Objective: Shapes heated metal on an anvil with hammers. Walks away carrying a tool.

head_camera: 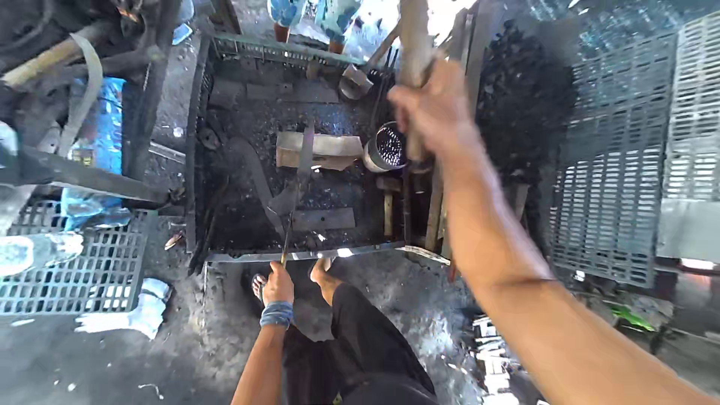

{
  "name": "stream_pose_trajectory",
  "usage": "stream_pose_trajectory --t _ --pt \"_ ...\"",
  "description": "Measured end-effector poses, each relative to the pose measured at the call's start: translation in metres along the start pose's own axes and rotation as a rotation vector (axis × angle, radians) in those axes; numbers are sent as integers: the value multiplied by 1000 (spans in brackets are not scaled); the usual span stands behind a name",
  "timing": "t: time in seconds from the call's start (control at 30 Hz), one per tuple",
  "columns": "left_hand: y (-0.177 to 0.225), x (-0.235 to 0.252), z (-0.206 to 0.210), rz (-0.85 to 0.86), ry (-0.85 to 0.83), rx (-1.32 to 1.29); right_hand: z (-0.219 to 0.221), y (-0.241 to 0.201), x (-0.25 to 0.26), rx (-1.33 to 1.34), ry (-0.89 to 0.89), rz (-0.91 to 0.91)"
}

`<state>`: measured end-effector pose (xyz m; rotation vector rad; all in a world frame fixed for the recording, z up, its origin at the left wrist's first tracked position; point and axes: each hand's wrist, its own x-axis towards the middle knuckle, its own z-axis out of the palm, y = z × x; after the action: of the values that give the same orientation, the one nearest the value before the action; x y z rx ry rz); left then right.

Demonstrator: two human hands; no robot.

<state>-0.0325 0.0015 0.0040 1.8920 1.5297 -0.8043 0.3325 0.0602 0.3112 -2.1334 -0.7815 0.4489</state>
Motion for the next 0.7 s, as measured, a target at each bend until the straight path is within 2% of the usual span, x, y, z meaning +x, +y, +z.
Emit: stream_pose_trajectory --t 0.07,0.13,0.17,0.23,0.3,0.37,0.43,0.47,0.53,0.6,0.7 --pt "-4 0 2 6 11 4 -41 -32 3 -60 91 -151" --pt "-4 -2 1 4 13 16 -51 -41 9 -94 203 -253" --pt "-4 -2 1 1 11 9 -43 -37 13 -116 266 -300" --pt "-4 -2 8 -5 15 8 1 -6 12 -164 359 -323" --pt "-5 2 18 -17 44 1 74 53 -6 -224 311 -150" --pt "-4 -1 20 -44 3 -41 154 130 -31 -224 47 200" --pt "-6 -17 18 -61 -42 -53 196 182 -33 -37 -163 440" --pt "-8 -24 12 -66 -46 -64 191 175 -27 82 -211 497" --pt "-12 -30 6 -60 -17 -87 142 109 -9 238 -181 427" --pt "-21 -37 12 -43 -31 -79 74 53 -11 170 -89 233" --pt "-29 -29 19 -29 -10 -68 -10 -9 -11 15 35 -44"
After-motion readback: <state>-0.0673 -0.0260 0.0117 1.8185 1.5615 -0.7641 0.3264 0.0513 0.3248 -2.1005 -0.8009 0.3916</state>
